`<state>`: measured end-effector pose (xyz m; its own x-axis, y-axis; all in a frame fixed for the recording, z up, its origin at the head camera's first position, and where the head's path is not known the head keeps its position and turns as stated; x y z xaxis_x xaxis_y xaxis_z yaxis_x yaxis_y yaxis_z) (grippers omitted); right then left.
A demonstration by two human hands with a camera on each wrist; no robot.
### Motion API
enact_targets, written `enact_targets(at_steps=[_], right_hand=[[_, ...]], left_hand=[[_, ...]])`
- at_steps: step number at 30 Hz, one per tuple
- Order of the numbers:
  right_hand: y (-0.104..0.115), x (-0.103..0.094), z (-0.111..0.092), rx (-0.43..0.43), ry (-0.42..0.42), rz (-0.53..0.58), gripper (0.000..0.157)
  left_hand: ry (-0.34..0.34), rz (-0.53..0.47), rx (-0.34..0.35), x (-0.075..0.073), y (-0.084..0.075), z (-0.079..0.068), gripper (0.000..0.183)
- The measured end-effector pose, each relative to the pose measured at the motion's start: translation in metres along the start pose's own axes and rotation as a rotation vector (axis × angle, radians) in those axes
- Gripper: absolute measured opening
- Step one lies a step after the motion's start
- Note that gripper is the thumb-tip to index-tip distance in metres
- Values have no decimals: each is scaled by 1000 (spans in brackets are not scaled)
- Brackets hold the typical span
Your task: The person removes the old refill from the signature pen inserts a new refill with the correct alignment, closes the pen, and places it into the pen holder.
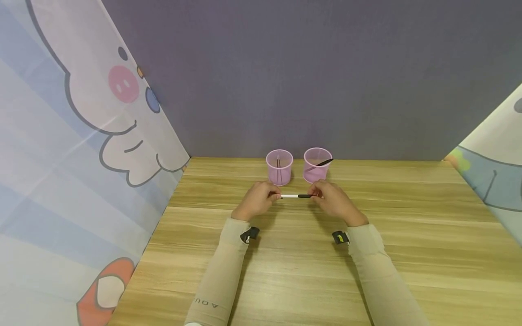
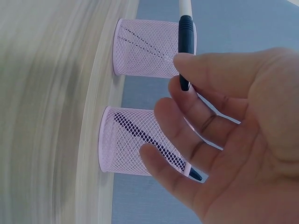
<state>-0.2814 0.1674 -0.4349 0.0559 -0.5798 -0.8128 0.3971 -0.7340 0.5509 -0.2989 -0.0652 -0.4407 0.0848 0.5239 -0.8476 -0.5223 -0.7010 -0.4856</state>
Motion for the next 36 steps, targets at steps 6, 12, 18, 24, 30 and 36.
enact_targets(at_steps=[6,12,18,24,30,36], right_hand=[[-1,1,1,-16,-7,-4,10],[-2,1,1,-33,-17,-7,12],[-1,2,1,-28,-13,-1,12],[-1,1,0,-7,7,45,10],[-1,0,-1,-9,33,18,14],[-2,-1,-1,-22,30,-11,15]], left_hand=[[10,-6,-15,0,-1,0,13],[15,-14,-21,0,-1,0,12],[12,-9,-18,1,-1,0,12],[7,-4,-14,0,-1,0,12],[4,1,-12,-1,-1,0,11],[6,6,-15,-1,-2,0,12]])
Point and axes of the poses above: each hand's wrist, its own z-axis towards the middle knuckle, its own x-axis out of the palm, y = z × x, the point moved 3 cm from there along z, towards the middle knuckle, and after that the axes turned 1 degree about -y, right-handed, at the moved point
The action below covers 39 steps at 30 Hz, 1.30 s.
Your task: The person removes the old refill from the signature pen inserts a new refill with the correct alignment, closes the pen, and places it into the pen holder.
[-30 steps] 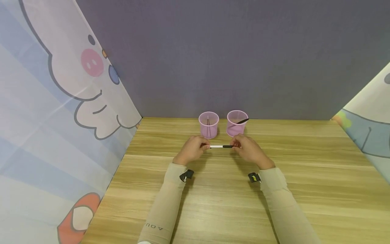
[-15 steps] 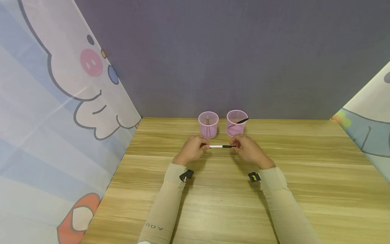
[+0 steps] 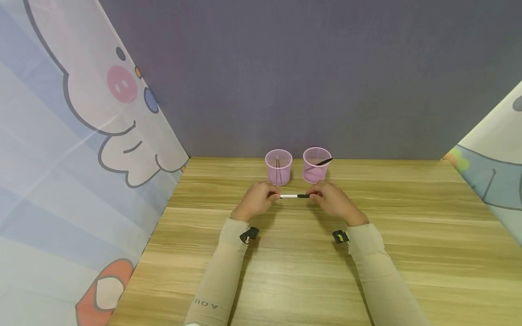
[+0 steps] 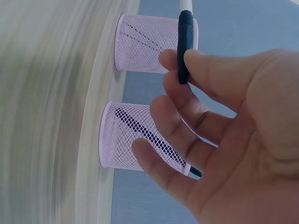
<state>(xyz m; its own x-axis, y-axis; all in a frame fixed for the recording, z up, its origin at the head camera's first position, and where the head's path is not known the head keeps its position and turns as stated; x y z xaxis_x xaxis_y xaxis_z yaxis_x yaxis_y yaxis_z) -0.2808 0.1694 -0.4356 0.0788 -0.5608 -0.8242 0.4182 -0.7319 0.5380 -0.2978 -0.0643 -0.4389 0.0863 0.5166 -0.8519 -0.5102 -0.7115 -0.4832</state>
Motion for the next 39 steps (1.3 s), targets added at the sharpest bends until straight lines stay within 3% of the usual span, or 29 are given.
enact_targets(at_steps=[39], right_hand=[[1,0,0,-31,-26,-4,10]], left_hand=[[12,-10,2,1,1,0,11]])
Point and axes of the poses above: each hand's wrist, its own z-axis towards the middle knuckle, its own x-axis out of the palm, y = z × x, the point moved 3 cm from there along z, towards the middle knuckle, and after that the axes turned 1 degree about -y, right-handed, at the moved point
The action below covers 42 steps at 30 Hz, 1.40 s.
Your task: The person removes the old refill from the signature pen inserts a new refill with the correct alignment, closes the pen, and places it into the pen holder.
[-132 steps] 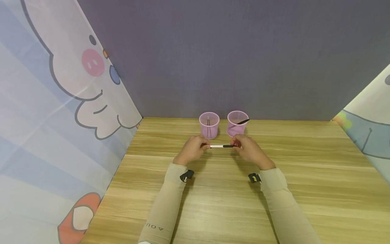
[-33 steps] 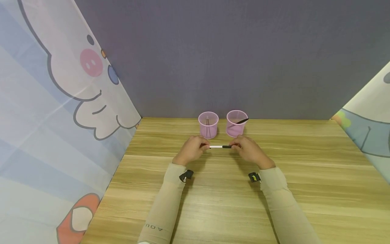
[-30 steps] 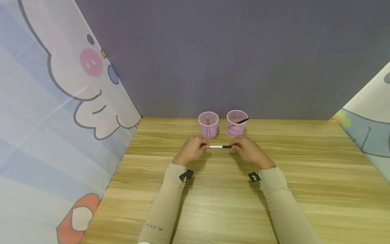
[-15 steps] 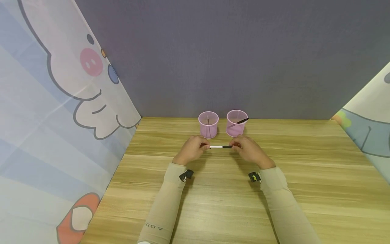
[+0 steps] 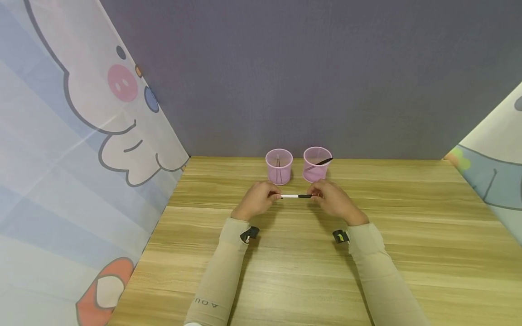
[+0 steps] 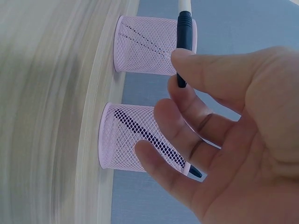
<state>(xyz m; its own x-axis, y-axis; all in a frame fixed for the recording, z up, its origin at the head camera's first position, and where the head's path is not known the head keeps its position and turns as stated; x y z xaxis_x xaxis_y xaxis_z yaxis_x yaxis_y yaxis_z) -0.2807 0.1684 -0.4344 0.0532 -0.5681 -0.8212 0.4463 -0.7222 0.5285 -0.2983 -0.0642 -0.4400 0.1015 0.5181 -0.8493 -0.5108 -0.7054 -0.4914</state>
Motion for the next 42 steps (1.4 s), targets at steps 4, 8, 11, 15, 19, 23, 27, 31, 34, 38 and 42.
enact_targets(at_steps=[4,8,11,15,19,23,27,31,34,38,42], right_hand=[[0,0,0,-6,-6,-1,10],[1,0,0,-2,-6,1,11],[1,-1,0,0,-7,2,11],[2,-1,0,2,-8,0,12],[3,-2,-1,3,-8,-3,12],[2,-1,0,4,-8,0,12],[1,0,0,19,-2,23,11],[-1,-1,0,47,16,42,10],[-2,-2,-1,61,28,37,10],[-4,-3,-1,61,33,21,11],[-5,-3,-1,61,35,8,12]], left_hand=[[-4,0,6,0,0,0,11],[-5,0,9,0,-1,0,11],[-4,2,9,0,-2,0,11],[1,4,3,0,-2,0,11],[5,3,-1,0,-2,0,12],[5,4,1,0,-1,0,11],[4,2,-1,0,-1,0,11],[3,2,-5,0,0,-1,11],[2,5,-9,-1,0,-1,11],[1,12,-7,-1,0,0,11],[1,18,-5,-1,0,0,11]])
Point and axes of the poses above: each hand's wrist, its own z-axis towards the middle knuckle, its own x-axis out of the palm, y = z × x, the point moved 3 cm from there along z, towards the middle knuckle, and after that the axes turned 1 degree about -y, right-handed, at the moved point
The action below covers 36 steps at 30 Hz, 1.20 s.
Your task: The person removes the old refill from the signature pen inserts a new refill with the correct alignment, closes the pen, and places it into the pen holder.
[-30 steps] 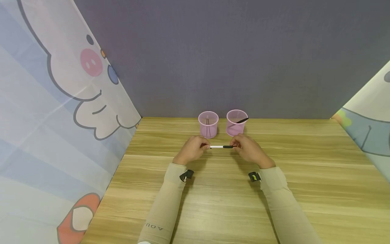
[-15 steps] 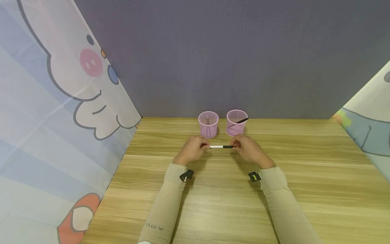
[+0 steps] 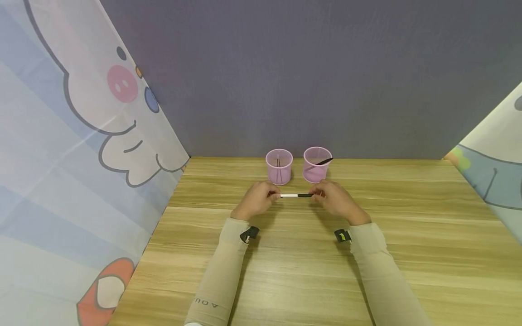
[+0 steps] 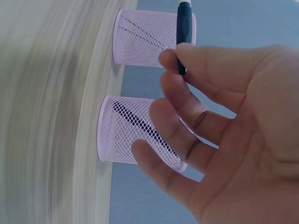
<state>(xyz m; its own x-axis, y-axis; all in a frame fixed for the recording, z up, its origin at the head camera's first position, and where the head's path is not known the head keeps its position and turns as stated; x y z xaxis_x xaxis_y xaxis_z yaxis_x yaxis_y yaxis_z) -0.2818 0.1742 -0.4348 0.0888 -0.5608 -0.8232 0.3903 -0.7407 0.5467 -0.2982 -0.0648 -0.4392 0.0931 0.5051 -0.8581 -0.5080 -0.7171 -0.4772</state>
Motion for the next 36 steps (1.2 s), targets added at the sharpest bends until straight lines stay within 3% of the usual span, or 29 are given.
enact_targets(at_steps=[36], right_hand=[[3,-3,-1,-20,-47,-9,6]], left_hand=[[8,-18,-3,0,0,-1,12]])
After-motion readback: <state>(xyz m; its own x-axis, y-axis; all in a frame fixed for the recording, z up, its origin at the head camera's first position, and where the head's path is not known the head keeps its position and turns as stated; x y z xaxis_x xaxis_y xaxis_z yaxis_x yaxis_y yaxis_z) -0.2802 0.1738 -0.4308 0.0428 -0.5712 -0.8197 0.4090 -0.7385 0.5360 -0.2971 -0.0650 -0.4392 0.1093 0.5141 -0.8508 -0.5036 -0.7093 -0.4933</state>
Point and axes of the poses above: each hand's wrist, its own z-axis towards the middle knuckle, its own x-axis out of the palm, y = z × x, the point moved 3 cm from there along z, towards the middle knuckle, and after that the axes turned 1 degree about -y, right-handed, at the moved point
